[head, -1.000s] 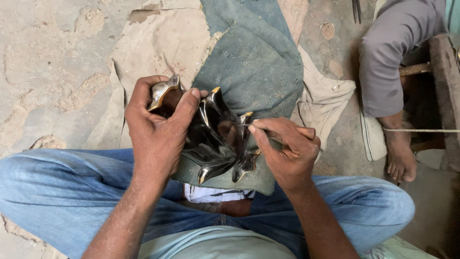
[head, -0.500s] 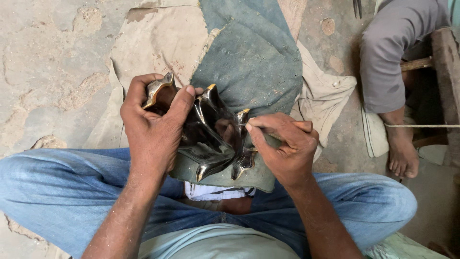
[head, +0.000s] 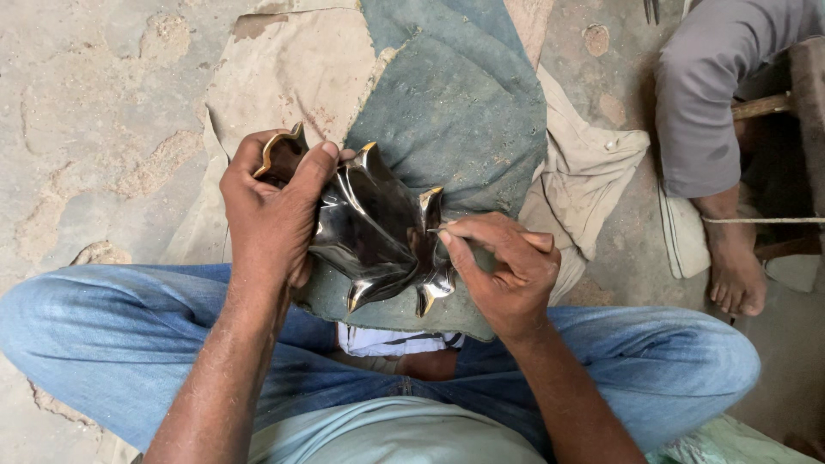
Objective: The person sits cross-legged and uses a small metal tool to scrape and polish the surface of a shiny, star-shaped metal object. They rotate the object frequently to access different facets and edges, maintaining a consistent scraping motion throughout the clip.
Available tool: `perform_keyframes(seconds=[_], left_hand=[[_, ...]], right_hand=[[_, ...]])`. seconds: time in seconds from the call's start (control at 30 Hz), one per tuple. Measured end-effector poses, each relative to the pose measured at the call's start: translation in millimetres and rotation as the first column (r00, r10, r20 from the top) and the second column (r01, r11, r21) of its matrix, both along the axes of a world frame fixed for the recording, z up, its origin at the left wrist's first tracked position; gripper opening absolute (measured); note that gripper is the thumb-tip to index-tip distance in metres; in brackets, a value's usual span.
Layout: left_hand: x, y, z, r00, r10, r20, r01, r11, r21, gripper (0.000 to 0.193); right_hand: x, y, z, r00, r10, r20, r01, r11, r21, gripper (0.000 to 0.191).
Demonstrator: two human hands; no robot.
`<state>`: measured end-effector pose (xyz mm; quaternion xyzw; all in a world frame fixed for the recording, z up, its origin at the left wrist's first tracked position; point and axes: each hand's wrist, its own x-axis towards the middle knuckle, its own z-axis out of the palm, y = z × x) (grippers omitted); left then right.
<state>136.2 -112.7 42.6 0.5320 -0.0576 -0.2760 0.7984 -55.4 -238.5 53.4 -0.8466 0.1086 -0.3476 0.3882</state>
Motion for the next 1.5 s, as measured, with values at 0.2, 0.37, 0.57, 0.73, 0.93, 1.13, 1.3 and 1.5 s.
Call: perform_keyframes(seconds=[0.2,0.37,0.57,0.73,0.93,1.13,1.3,1.5], left_hand=[[1,0,-3,0.999,0.005,-0.051,-0.006,1.000,-0.021,0.023],[1,1,-4,0.999,0.000,-0.047,-0.001,1.000,-0.008,0.021],[1,0,-7,0.998,0.002,-0.057,-0.005,0.999,-0.045,0.020],[0,0,-6,0.998,0.007,-0.064,-0.009,0.999,-0.033,0.020],[1,2,-6,0.999,-0.002,-0.051,0.001,1.000,-0.018,0.021],[1,2,-13,0.998,0.018,-0.059,-0.019,1.000,-0.021,0.019],[3,2,-18,0.996,0.013,-0.090,-0.015,1.000,-0.026,0.017],[6,4,-25,0.988,-0.004,-0.156,-0.003,0.999,-0.048,0.014]], right_hand=[[1,6,5,0.999,-0.030,-0.029,0.029,0.999,-0.020,0.019],[2,12,8,0.996,-0.071,-0.053,0.072,0.997,0.003,0.018],[4,11,12,0.990,-0.109,-0.091,0.106,0.994,-0.042,0.019],[6,8,13,0.988,-0.105,-0.112,0.099,0.993,-0.059,0.019],[7,5,14,0.990,-0.072,-0.120,0.066,0.996,-0.053,0.019],[2,4,12,0.995,0.001,-0.104,-0.003,1.000,-0.017,0.019],[-5,3,2,0.998,0.042,-0.042,-0.040,0.998,0.055,0.021],[-8,5,-9,0.999,0.003,-0.040,-0.002,1.000,0.001,0.022]])
